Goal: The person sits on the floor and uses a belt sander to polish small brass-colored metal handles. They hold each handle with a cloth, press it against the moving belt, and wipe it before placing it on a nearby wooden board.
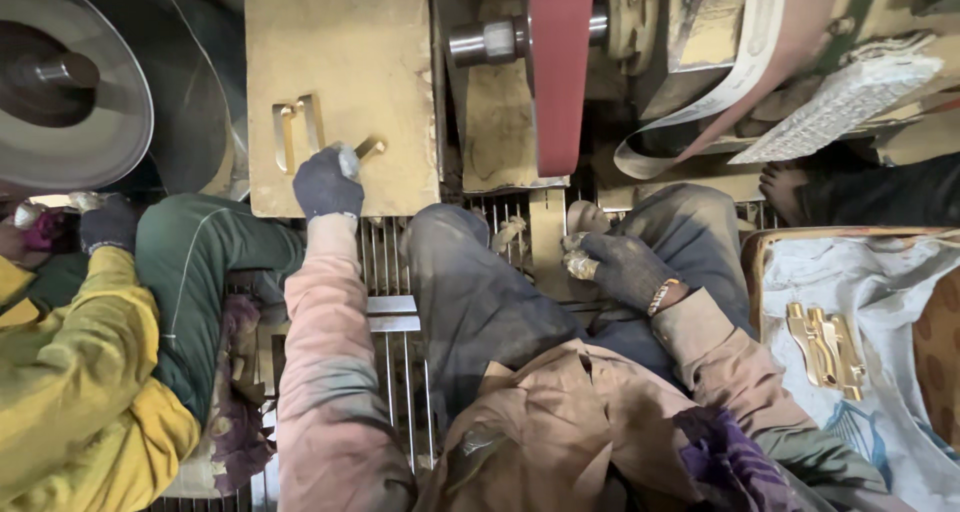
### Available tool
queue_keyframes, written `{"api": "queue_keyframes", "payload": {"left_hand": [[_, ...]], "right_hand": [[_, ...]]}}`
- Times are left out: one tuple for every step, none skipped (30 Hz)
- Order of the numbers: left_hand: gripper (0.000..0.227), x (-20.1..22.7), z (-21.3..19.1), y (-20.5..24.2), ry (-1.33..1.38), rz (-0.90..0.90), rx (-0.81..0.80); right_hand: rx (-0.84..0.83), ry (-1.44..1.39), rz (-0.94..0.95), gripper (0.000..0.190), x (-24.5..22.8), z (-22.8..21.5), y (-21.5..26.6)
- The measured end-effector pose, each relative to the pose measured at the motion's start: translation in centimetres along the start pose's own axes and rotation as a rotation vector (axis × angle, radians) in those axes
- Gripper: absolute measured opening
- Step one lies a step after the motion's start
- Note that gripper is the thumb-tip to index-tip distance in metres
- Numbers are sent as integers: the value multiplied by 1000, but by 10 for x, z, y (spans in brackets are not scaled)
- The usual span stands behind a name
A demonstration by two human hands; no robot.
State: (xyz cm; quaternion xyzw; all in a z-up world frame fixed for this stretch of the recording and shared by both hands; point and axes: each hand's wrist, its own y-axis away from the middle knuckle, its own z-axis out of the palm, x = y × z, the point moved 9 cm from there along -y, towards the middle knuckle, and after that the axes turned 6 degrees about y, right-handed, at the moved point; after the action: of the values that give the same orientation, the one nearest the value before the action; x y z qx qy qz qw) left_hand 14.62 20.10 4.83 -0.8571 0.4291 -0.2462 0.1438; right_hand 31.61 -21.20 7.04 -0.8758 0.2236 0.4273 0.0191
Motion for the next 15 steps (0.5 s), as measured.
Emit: {"api": "queue_keyframes", "payload": {"left_hand": [[17,-2,10,4,8,-25,-27],[23,-3,20,9,17,-51,-54],[30,-5,30,10,27,-71,-79],[27,-14,32,13,79,-162,-49],[25,-20,37,21,134,-250,-28],[22,-27,41,26,189,-340,-7],[21,-31,44,32,182,-361,-33],[21,-36,45,38,174,-382,-59],[20,-43,43,42,161,-405,-78],[22,-48,40,47,183,-437,-64],[25,-52,38,50,207,-462,-53],[27,-55,36,53,231,-488,-43],[28,-54,37,52,232,-484,-34],[30,-54,37,52,234,-481,-26],[31,-53,38,57,236,-486,-19]], "right_hand": [[3,-7,1,35,1,0,0],[7,-15,2,35,2,-1,1],[7,24,16,35,5,-2,0],[7,63,29,36,8,-3,0],[8,100,51,36,12,-4,3],[3,74,55,36,14,-4,5],[-11,48,50,35,15,-2,7],[-26,22,46,35,15,1,8],[-36,42,65,35,16,3,5],[-46,62,84,35,17,5,4],[-50,79,107,36,18,7,4],[-30,64,65,36,14,6,2],[-3,47,29,36,10,4,2],[23,30,-6,37,6,2,1],[8,32,14,36,8,4,2]]}}
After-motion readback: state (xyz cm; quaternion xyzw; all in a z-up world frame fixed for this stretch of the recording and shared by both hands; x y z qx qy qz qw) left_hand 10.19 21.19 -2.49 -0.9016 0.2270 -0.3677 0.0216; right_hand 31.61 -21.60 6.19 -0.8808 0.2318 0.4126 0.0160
